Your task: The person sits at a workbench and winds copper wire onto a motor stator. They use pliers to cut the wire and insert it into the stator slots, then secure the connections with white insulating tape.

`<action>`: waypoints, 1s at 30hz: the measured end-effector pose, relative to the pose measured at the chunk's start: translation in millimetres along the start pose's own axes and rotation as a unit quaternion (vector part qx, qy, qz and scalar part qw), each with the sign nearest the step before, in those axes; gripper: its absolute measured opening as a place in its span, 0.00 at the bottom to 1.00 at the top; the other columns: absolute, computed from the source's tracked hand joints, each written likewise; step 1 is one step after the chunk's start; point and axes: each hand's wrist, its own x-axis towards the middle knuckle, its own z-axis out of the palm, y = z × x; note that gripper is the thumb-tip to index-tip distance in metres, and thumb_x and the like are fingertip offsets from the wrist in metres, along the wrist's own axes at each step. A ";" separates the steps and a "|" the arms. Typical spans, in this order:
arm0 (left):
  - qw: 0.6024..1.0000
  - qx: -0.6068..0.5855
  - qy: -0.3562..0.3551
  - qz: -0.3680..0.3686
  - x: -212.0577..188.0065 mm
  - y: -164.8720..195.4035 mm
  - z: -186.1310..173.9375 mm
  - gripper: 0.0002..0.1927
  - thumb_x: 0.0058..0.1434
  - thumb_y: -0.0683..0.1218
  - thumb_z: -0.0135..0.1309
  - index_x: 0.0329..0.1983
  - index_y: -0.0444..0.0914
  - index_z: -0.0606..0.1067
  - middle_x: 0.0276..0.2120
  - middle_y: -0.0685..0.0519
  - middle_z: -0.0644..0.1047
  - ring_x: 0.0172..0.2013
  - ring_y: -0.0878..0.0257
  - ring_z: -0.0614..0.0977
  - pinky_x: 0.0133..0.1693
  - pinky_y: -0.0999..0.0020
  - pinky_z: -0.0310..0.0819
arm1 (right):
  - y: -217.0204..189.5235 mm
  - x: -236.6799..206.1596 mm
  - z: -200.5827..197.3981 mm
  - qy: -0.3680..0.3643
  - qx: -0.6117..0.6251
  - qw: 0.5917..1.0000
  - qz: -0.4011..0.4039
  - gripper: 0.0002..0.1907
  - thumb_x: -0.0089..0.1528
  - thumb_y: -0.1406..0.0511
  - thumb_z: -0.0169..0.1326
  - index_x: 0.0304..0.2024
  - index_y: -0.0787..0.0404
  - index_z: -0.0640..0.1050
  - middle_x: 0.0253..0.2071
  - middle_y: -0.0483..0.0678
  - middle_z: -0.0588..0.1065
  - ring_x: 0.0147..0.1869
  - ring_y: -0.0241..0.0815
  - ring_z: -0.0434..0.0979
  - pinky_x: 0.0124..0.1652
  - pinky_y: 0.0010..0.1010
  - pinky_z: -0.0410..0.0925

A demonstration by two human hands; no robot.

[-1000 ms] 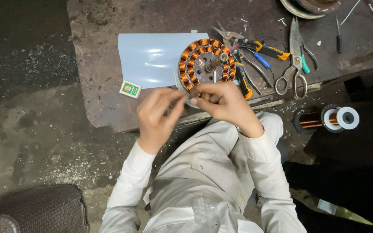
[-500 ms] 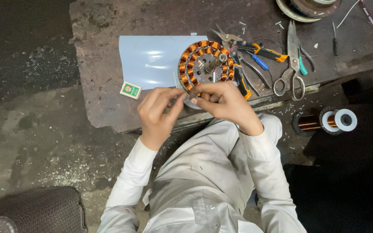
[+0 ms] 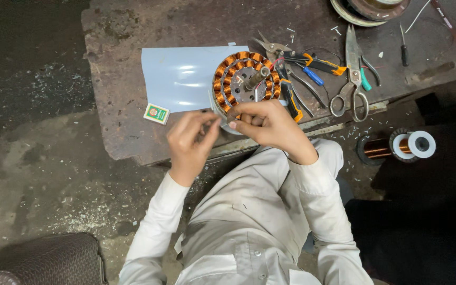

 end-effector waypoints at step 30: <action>0.997 -0.008 -0.073 -0.008 10.6 -5.7 -8.2 0.06 0.61 0.38 0.64 0.41 0.35 0.80 0.34 0.50 0.80 0.29 0.58 0.80 0.30 0.65 0.72 | -1.1 -1.4 -0.8 -0.006 -0.023 1.000 -0.009 0.06 0.61 0.68 0.63 0.41 0.63 0.81 0.17 0.39 0.66 0.19 0.24 0.56 0.20 0.24 0.50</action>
